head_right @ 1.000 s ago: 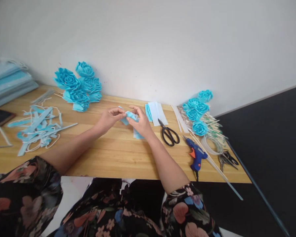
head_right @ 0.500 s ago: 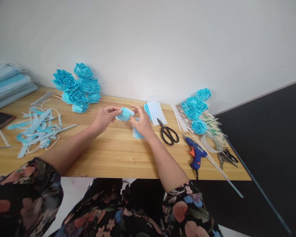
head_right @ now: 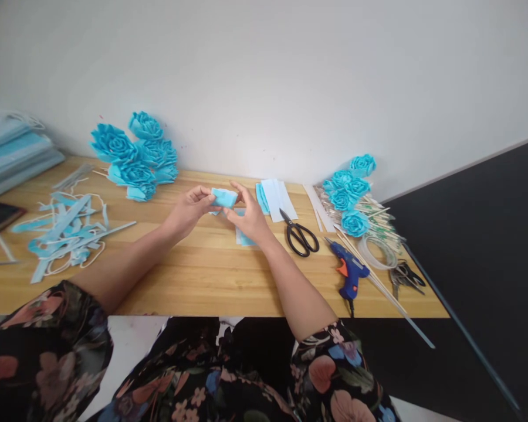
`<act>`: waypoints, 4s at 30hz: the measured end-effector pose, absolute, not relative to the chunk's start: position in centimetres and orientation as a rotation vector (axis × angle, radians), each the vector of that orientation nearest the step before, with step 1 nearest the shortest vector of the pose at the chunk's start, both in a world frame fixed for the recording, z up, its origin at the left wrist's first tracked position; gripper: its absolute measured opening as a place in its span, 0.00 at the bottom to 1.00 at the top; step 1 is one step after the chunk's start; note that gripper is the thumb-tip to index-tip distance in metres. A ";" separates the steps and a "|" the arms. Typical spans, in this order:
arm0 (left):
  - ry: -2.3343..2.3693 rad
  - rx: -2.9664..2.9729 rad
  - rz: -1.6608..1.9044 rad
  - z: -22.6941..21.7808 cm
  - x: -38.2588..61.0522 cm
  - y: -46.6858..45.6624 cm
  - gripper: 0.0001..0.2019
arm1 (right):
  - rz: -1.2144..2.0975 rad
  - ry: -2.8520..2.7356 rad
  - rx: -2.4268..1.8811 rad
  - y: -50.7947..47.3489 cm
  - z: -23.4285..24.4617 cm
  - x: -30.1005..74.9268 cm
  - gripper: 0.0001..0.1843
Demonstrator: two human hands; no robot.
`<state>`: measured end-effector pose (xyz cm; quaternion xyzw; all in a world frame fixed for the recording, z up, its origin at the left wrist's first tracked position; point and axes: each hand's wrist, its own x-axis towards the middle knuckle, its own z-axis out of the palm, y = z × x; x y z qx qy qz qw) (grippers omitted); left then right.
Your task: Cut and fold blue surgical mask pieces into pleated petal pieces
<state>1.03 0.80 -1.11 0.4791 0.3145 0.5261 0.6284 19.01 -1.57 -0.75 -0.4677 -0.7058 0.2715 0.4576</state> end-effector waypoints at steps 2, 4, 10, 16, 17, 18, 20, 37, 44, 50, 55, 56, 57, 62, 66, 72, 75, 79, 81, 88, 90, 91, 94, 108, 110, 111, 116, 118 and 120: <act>0.701 1.091 1.182 -1.2 1.1 0.7 0.22 | 0.665 -1.737 -1.155 -1.7 -0.7 18.8 0.31; 0.692 1.085 1.163 -1.3 1.2 0.6 0.22 | 0.643 -1.731 -1.171 -1.7 -0.6 18.8 0.30; 0.654 1.089 1.180 -1.4 1.1 0.8 0.22 | 0.583 -1.726 -1.177 -1.5 -0.6 19.1 0.29; 0.682 1.106 1.146 -1.2 1.3 0.6 0.26 | 0.529 -1.743 -1.178 -1.8 -0.5 18.9 0.28; 0.699 1.121 1.138 -1.2 1.2 0.6 0.26 | 0.525 -1.747 -1.183 -1.8 -0.5 18.9 0.28; 0.711 1.133 1.131 -1.3 1.2 0.7 0.25 | 0.523 -1.751 -1.183 -1.8 -0.6 18.8 0.28; 0.721 1.134 1.125 -1.4 1.2 0.7 0.22 | 0.523 -1.759 -1.178 -1.8 -0.6 18.8 0.28; 0.947 1.430 1.250 -1.1 0.5 1.5 0.15 | 0.338 -1.740 -1.050 -2.2 1.0 20.2 0.13; 0.994 1.519 1.291 -1.0 0.0 1.9 0.11 | 0.316 -1.628 -1.300 -1.3 3.0 23.6 0.15; 0.913 1.287 1.385 -0.9 0.1 2.2 0.13 | 0.126 -1.988 -2.021 -5.5 5.4 29.5 0.20; 0.797 1.070 1.417 -0.9 0.2 2.2 0.13 | -0.017 -2.116 -2.449 -10.2 2.9 29.6 0.22; 0.765 1.015 1.397 -0.9 0.1 2.2 0.12 | -0.039 -2.120 -2.480 -10.7 2.3 29.4 0.21; 0.732 0.958 1.370 -0.8 0.1 2.2 0.11 | -0.077 -2.114 -2.492 -11.1 1.7 29.3 0.21; 0.647 0.699 1.211 -0.3 -0.2 2.3 0.04 | -0.017 -1.903 -2.343 -11.6 0.7 30.8 0.26; 0.638 0.553 1.169 0.1 -0.3 2.5 0.06 | 0.582 -1.454 -1.885 -11.3 1.6 30.9 0.37; 0.641 0.392 1.137 1.2 -0.5 2.4 0.09 | 1.038 -1.196 -1.304 -9.2 3.3 25.4 0.41; 0.636 0.325 1.161 1.6 -0.9 2.7 0.11 | 1.288 -1.149 -1.105 -7.8 3.5 22.7 0.41; 0.640 0.264 1.202 1.7 -1.4 3.2 0.11 | 1.578 -1.148 -0.935 -6.1 3.2 20.0 0.36; 0.647 0.242 1.211 1.7 -1.5 3.3 0.11 | 1.677 -1.163 -0.894 -5.7 3.2 19.0 0.37; 0.677 0.207 1.224 1.7 -1.4 3.5 0.10 | 1.838 -1.190 -0.860 -5.5 3.2 17.6 0.33; 0.682 0.207 1.217 1.7 -1.4 3.5 0.10 | 1.852 -1.188 -0.858 -5.4 2.9 17.6 0.33; 0.681 0.208 1.215 1.7 -1.4 3.5 0.10 | 1.856 -1.192 -0.855 -5.4 2.7 17.6 0.33; 0.689 0.220 1.213 1.5 -1.4 3.5 0.10 | 1.863 -1.216 -0.851 -5.2 2.5 17.7 0.34; 0.695 0.355 1.145 1.5 -1.1 2.9 0.12 | 1.882 -1.239 -0.860 -4.0 1.7 17.7 0.36; 0.681 0.409 1.135 1.3 -1.1 2.9 0.12 | 1.889 -1.241 -0.846 -3.9 1.8 17.5 0.37; 0.675 0.436 1.133 1.2 -1.1 2.9 0.12 | 1.895 -1.239 -0.842 -3.8 1.9 17.3 0.37; 0.688 0.454 1.172 0.9 -1.4 3.3 0.09 | 1.920 -1.189 -0.839 -3.2 2.0 16.8 0.37; 0.701 0.440 1.200 0.8 -1.6 3.5 0.08 | 1.932 -1.173 -0.833 -3.0 1.7 16.9 0.37; 0.711 0.431 1.224 0.7 -1.7 3.7 0.08 | 1.948 -1.154 -0.823 -2.9 1.2 17.0 0.37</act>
